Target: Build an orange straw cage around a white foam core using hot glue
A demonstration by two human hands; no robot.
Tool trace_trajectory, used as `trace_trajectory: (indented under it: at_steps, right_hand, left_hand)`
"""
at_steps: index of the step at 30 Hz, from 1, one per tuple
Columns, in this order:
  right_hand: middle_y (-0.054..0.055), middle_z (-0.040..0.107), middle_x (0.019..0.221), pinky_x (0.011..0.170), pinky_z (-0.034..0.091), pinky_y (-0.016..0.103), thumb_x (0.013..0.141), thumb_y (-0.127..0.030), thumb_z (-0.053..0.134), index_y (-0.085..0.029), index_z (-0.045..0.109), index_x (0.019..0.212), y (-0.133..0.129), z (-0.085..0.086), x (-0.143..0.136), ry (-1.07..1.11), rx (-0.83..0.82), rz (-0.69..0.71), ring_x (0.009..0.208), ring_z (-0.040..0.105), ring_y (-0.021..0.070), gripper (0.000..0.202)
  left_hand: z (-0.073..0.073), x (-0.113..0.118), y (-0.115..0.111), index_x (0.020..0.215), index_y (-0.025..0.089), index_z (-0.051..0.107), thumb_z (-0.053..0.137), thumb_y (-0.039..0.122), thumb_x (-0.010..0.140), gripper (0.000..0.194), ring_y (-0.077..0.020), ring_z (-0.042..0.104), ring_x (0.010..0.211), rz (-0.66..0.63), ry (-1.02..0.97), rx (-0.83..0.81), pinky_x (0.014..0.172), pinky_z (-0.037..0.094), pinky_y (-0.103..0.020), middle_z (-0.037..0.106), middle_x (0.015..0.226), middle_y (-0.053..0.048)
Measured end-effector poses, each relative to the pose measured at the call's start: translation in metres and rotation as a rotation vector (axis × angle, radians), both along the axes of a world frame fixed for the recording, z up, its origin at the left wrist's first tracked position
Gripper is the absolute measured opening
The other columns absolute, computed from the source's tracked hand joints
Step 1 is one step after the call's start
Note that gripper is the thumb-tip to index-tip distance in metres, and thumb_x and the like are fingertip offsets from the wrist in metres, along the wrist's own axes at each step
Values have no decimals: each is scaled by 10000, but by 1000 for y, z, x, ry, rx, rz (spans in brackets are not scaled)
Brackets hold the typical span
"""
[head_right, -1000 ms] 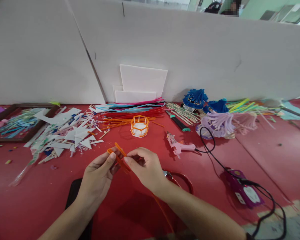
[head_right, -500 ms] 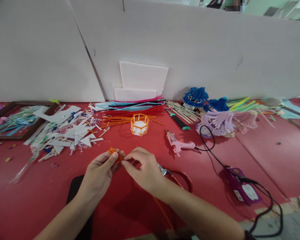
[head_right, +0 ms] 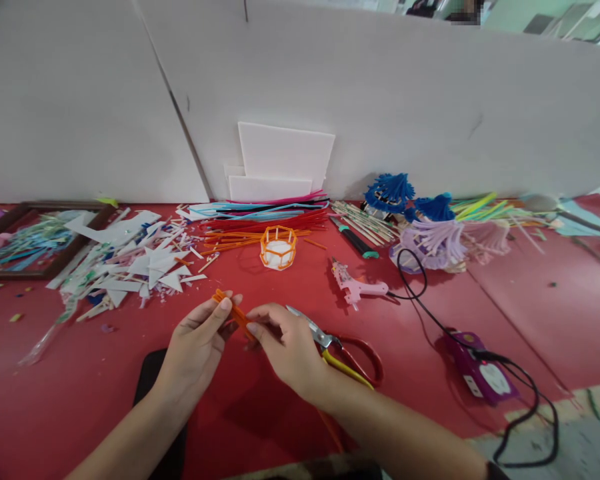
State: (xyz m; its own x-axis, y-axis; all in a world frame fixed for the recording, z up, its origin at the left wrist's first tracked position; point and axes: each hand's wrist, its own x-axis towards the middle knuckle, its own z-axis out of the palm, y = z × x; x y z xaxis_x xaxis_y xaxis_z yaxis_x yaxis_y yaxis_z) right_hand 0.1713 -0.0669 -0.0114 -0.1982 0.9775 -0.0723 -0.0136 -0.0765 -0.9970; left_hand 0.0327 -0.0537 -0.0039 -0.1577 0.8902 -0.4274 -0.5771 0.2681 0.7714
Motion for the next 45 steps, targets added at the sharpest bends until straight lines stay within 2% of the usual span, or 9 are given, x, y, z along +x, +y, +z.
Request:
trace_trajectory:
  at_steps: [7, 11, 16, 24, 28, 31, 34, 39, 45]
  right_hand:
    - [27, 752, 818, 697, 583, 259, 749, -258, 730, -194, 704, 837, 0, 1, 1, -75, 91, -32, 752, 721, 163, 112]
    - [39, 762, 795, 659, 576, 231, 816, -151, 655, -185, 723, 809, 10, 18, 23, -293, 426, 9, 719, 719, 145, 77]
    - [54, 760, 890, 818, 560, 275, 882, -18, 498, -160, 706, 867, 34, 70, 54, -591, 1066, 322, 893, 695, 152, 252]
    - [-24, 687, 728, 847, 477, 308, 977, -139, 476, -184, 632, 684, 57, 110, 41, -816, 1363, 759, 936, 625, 149, 335]
    - [-13, 724, 868, 939, 468, 324, 987, -164, 462, -196, 660, 740, 59, 103, 40, -783, 1380, 702, 1041, 608, 152, 318]
    - [57, 707, 1066, 991, 470, 377, 977, -146, 455, -183, 685, 902, 54, 94, 43, -752, 1379, 453, 1137, 570, 196, 244]
    - [69, 691, 935, 868, 534, 333, 959, -126, 476, -172, 653, 955, 44, 79, 42, -669, 1246, 207, 956, 614, 174, 183]
    - [78, 694, 915, 833, 566, 309, 922, -279, 598, -146, 621, 1023, 29, 50, 34, -473, 1101, 252, 892, 643, 158, 169]
    - [75, 721, 902, 852, 573, 265, 898, -167, 620, -127, 654, 1030, 25, 44, 30, -407, 1157, 229, 913, 673, 138, 143]
  left_hand:
    - [0, 0, -2, 705, 212, 752, 919, 378, 490, 319, -104, 682, 720, -56, 1, 28, 599, 515, -145, 765, 793, -13]
    - [12, -13, -8, 679, 215, 754, 928, 306, 492, 271, -130, 694, 764, -166, -13, 83, 564, 510, -136, 774, 872, -37]
    - [33, -38, -6, 1153, 199, 699, 834, 481, 635, 605, -279, 610, 1175, -709, -195, 193, 895, 544, -294, 632, 1296, -143]
    - [46, -29, 11, 984, 153, 725, 854, 303, 659, 380, -120, 695, 695, -1014, 64, 99, 648, 506, -151, 762, 793, -62]
    - [47, -18, 13, 770, 113, 713, 889, 201, 578, 275, -108, 654, 601, -931, 37, 46, 594, 508, -162, 724, 673, -36]
    - [43, -17, 14, 783, 140, 717, 914, 253, 537, 335, -88, 650, 613, -748, 10, 21, 597, 525, -146, 716, 679, -1]
    - [38, -20, 16, 845, 215, 722, 920, 347, 520, 403, -70, 673, 671, -567, 4, 2, 617, 535, -114, 735, 741, 38]
    - [40, -25, 19, 823, 226, 728, 934, 326, 492, 402, -63, 676, 663, -429, -19, 2, 618, 538, -99, 742, 753, 37]
    - [41, -22, 15, 846, 186, 727, 911, 282, 551, 360, -104, 686, 658, -420, -38, 27, 612, 554, -147, 762, 787, -21]
